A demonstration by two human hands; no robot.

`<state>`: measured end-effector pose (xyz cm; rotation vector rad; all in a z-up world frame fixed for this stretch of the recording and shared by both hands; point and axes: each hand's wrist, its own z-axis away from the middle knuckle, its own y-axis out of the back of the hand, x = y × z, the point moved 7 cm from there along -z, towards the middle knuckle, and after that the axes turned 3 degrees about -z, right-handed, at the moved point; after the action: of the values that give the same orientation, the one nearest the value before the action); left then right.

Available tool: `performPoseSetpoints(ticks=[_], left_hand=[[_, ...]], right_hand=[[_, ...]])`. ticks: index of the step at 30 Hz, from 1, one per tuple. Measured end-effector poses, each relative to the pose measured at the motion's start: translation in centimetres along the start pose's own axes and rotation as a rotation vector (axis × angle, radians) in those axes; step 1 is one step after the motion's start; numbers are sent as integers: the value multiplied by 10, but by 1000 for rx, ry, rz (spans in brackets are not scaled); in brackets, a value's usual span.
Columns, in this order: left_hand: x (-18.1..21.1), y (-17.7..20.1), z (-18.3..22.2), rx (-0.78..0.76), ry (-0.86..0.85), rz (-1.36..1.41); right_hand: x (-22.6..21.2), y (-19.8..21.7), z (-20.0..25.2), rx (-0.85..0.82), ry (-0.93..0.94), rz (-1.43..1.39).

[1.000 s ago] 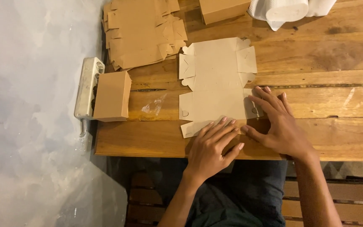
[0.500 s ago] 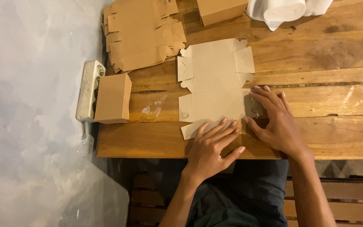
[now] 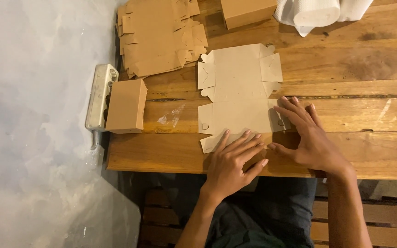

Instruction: Assembling cardboard boxes by folding flat templates along pre-scored lines and tucking in the flaps.

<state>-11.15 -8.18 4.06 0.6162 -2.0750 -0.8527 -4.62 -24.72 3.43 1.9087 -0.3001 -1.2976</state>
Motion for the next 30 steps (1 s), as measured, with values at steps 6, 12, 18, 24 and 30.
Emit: performPoseSetpoints(ticks=[6, 12, 18, 24, 30], left_hand=[[1, 0, 0, 4, -9, -8], [0, -1, 1, 21, -13, -6], [0, -2, 1, 13, -14, -17], [0, 0, 1, 19, -7, -17], [0, -1, 0, 14, -10, -11]], right_hand=[[-1, -1, 1, 8, 12, 16], [-4, 0, -2, 20, -55, 1], [-7, 0, -5, 45, -177, 11], [-1, -2, -4, 128, -195, 13], [0, -1, -2, 135, -141, 55]])
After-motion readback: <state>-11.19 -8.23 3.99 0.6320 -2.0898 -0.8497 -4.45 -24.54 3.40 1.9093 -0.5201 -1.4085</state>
